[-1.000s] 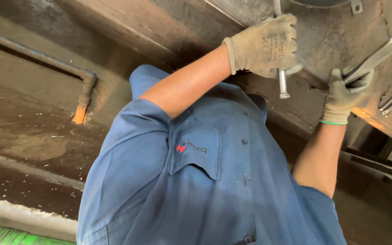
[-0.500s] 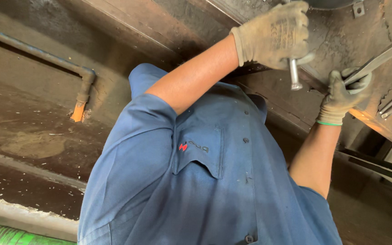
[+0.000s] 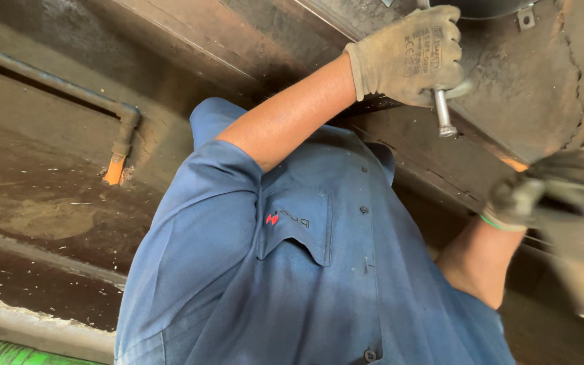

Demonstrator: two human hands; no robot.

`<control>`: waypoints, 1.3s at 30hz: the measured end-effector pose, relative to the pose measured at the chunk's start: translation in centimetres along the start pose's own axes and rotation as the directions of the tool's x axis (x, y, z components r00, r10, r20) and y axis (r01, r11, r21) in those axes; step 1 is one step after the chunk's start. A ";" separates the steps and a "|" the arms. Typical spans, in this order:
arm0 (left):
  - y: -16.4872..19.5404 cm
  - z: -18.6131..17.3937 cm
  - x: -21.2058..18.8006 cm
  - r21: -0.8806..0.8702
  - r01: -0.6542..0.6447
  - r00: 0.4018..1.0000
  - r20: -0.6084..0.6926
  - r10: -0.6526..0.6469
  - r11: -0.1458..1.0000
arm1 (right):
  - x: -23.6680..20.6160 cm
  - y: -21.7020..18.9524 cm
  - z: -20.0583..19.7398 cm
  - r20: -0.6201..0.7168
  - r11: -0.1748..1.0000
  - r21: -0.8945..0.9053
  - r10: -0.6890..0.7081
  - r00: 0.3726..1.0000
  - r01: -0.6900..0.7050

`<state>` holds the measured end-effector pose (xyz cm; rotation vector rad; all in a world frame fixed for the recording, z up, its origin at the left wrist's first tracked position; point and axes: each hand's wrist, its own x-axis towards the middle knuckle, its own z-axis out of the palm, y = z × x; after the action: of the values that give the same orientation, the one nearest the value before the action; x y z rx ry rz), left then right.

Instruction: The person, wearing work gloves, aligns a curved metal band against a small bracket on a workbench and taps it into position using a punch and hammer. They then pick up bolts, work on a flat metal plate at another section of the bench, and later handle a stack of similar curved metal bands.

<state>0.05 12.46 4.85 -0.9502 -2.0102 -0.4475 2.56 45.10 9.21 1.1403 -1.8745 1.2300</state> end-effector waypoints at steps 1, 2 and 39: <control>-0.3 0.1 -0.1 0.037 -0.014 0.997 -0.070 0.017 0.999 | 0.4 -0.2 0.6 0.200 0.987 -0.159 0.004 0.980 0.028; -1.0 -0.1 -0.4 0.016 0.019 1.000 -0.007 -0.019 1.000 | 0.5 0.0 1.7 0.382 0.952 -0.298 0.048 0.923 0.074; -1.5 -0.1 -1.0 -0.086 0.077 0.996 0.056 -0.073 0.993 | 0.2 0.6 4.4 0.060 0.917 -0.333 -0.210 0.976 0.217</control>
<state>-0.64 10.97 4.18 -0.9513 -2.0937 -0.5620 1.75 41.02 7.50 1.1341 -1.8321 0.7414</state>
